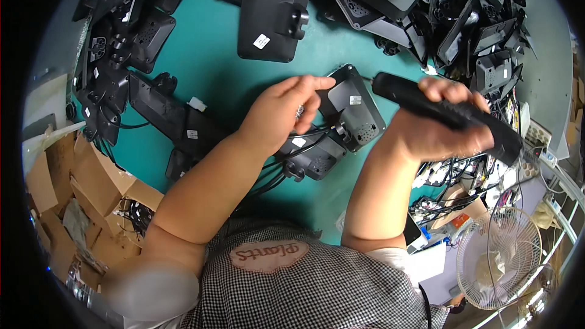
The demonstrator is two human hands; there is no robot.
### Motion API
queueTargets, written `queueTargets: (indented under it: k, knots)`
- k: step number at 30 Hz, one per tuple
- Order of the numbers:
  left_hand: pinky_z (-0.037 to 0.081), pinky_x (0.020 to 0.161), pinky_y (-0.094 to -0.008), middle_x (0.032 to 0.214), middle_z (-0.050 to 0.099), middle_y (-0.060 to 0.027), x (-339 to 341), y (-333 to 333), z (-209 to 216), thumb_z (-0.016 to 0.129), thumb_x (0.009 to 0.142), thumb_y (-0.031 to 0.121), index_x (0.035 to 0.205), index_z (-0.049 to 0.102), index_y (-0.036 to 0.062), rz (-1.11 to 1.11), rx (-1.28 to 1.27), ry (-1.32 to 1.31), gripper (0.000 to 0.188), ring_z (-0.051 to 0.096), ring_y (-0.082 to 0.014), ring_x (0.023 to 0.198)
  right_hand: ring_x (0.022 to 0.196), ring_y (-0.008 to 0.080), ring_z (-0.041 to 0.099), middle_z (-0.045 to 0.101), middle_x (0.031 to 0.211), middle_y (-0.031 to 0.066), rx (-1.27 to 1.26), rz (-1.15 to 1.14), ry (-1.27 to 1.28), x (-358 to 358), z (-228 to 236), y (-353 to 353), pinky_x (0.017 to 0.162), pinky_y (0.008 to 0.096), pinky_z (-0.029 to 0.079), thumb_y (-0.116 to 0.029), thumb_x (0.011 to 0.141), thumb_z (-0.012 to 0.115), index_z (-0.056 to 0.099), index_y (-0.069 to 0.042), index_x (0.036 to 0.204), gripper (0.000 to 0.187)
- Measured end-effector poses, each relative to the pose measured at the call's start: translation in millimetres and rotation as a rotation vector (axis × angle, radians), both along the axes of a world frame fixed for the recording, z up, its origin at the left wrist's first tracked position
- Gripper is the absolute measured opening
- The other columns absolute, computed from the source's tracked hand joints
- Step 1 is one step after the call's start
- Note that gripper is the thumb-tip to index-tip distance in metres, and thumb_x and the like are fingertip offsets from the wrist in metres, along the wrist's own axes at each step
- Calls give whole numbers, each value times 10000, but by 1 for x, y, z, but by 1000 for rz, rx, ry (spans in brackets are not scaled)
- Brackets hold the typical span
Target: The person uses a power screwdriver to fasten screws into the back of several black rectangular electronic devices on a green workbench. They pick up screws from a clear container and systematically tighten them into the devices, moving from one unit to the next.
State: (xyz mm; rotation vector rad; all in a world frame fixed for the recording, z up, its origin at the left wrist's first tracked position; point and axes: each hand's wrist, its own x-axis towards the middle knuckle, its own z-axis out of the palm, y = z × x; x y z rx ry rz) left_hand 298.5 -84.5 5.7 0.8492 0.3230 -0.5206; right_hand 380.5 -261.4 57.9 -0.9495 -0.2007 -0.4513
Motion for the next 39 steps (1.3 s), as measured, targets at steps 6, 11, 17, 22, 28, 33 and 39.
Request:
queueTargets:
  k: [6,11,17,22,28,33,39]
  knots:
    - [407,944,-345,1265,509,-164,-4,3,30,243,986,409,1333,380,-16,103,-391,96,566,476,-219,1175,654,239,582,567,862,129,82,260,-89,-36,34,-2,601,373,498,-649,822,477,471,-56,1213,710]
    - [402,970,-346,1316,459,-186,-13,6,38,225,987,414,1340,362,-28,48,-464,22,582,435,-236,1230,631,228,575,560,836,118,71,241,-75,-45,35,2,584,365,492,-646,820,487,459,-55,1208,708]
    - [444,921,-328,1242,510,-175,-21,1,40,316,991,331,1310,394,-41,-21,-283,-12,497,508,-226,1145,568,198,559,563,806,101,26,172,-18,-53,31,9,538,336,491,-643,812,505,461,-54,1141,676]
    - [490,791,-285,987,592,-95,-29,1,30,467,950,190,1154,520,-29,-109,-188,16,304,591,-167,877,575,198,560,552,796,95,91,186,-20,-55,40,0,546,340,492,-648,823,478,481,-72,1185,680]
    - [437,582,-232,797,576,-45,-30,-4,22,501,934,155,1016,585,-3,-78,-69,107,197,532,-101,687,599,209,562,554,823,104,76,204,-49,-55,39,-9,563,352,492,-641,829,471,484,-70,1197,680]
    - [379,508,-191,777,572,-47,-26,-8,29,483,944,169,972,596,6,-32,-54,123,200,512,-91,646,611,217,561,557,832,110,97,215,-50,-54,37,-11,576,367,493,-628,837,471,477,-57,1212,684]
    - [385,466,-175,809,594,-48,-27,-3,29,469,949,181,1002,588,16,-54,-127,169,211,565,-94,645,626,209,554,557,829,109,125,235,-45,-55,45,-17,575,364,477,-616,833,493,478,-43,1195,678]
